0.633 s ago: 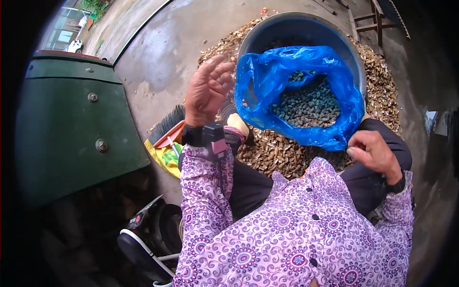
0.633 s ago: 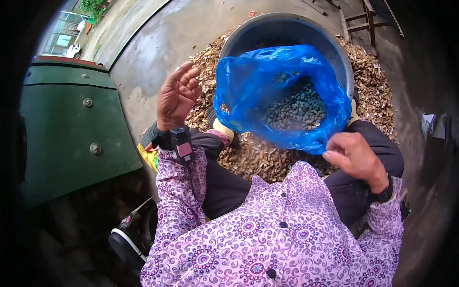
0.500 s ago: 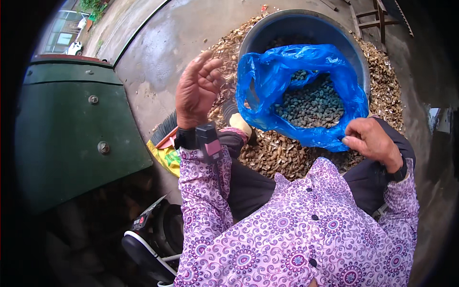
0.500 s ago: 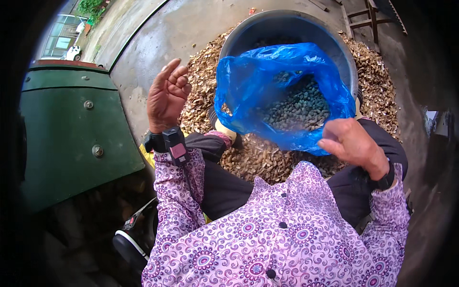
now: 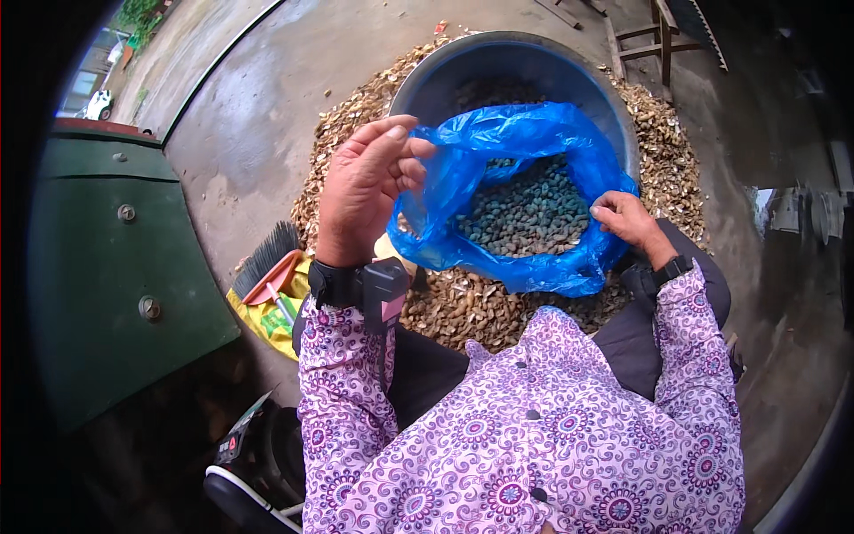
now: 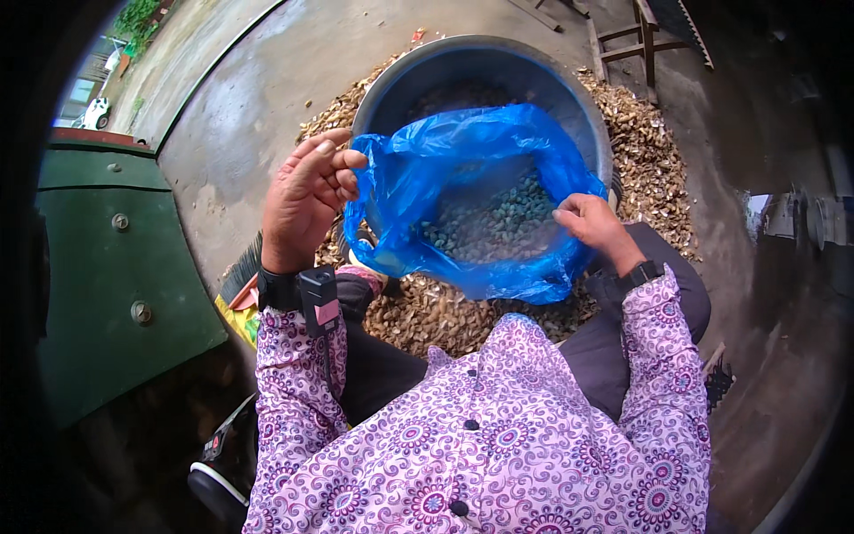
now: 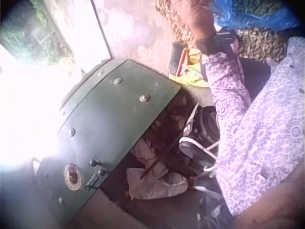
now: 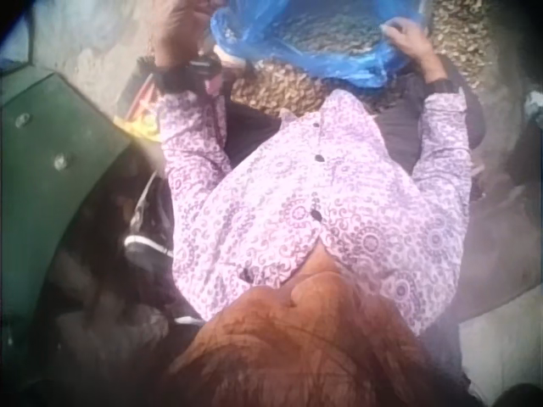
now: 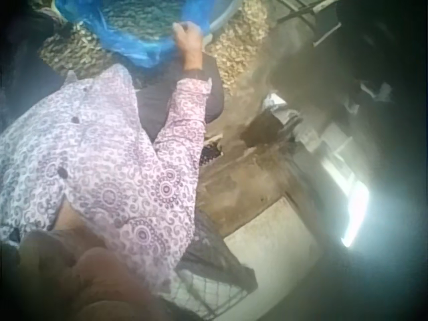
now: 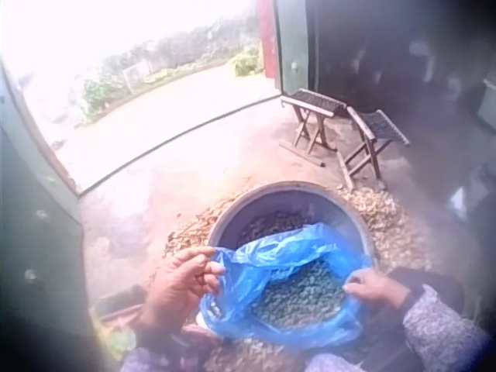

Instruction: The person sits on the ground and shells peanuts by hand, placing the kernels into a blue plastic bag and discarding the shells onto the floor. The task continues throughout the clip with repetitive hand motions.

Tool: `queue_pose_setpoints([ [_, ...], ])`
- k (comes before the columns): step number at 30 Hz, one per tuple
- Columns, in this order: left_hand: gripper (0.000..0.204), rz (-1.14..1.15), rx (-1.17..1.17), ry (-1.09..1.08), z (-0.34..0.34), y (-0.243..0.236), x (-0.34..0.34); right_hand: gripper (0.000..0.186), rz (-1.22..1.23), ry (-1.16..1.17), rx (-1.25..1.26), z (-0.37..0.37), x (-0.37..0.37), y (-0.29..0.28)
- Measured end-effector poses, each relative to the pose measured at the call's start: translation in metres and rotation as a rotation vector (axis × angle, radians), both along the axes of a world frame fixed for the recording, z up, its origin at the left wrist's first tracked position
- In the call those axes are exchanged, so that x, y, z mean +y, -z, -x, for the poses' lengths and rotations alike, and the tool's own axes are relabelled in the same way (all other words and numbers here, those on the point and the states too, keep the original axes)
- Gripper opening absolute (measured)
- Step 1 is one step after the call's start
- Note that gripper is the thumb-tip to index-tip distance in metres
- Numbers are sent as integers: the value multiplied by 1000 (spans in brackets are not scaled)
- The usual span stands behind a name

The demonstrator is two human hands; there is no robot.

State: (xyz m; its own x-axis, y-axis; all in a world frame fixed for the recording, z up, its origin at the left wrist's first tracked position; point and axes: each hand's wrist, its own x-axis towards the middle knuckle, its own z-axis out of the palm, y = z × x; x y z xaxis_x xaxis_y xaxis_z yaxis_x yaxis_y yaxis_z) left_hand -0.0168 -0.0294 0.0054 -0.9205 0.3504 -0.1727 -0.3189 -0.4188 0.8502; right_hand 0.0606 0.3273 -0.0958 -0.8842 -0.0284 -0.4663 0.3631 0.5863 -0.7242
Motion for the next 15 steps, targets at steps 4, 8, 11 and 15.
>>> queue_pose_setpoints([
  [4, 25, 10, 10, 40, 0, -1, 17, 24, 63, 40, 17, 3, -9, 16],
  [8, 24, 28, -12, 59, -1, -5, 33, 28, -224, -203, 243, 11, -34, 29],
  [11, 24, 34, -32, 50, -3, -8, 36, 29, -291, -246, 265, 18, -41, 52],
  [15, 24, 67, -50, 46, -6, -6, 34, 32, -306, -163, -4, 32, -53, 49],
])
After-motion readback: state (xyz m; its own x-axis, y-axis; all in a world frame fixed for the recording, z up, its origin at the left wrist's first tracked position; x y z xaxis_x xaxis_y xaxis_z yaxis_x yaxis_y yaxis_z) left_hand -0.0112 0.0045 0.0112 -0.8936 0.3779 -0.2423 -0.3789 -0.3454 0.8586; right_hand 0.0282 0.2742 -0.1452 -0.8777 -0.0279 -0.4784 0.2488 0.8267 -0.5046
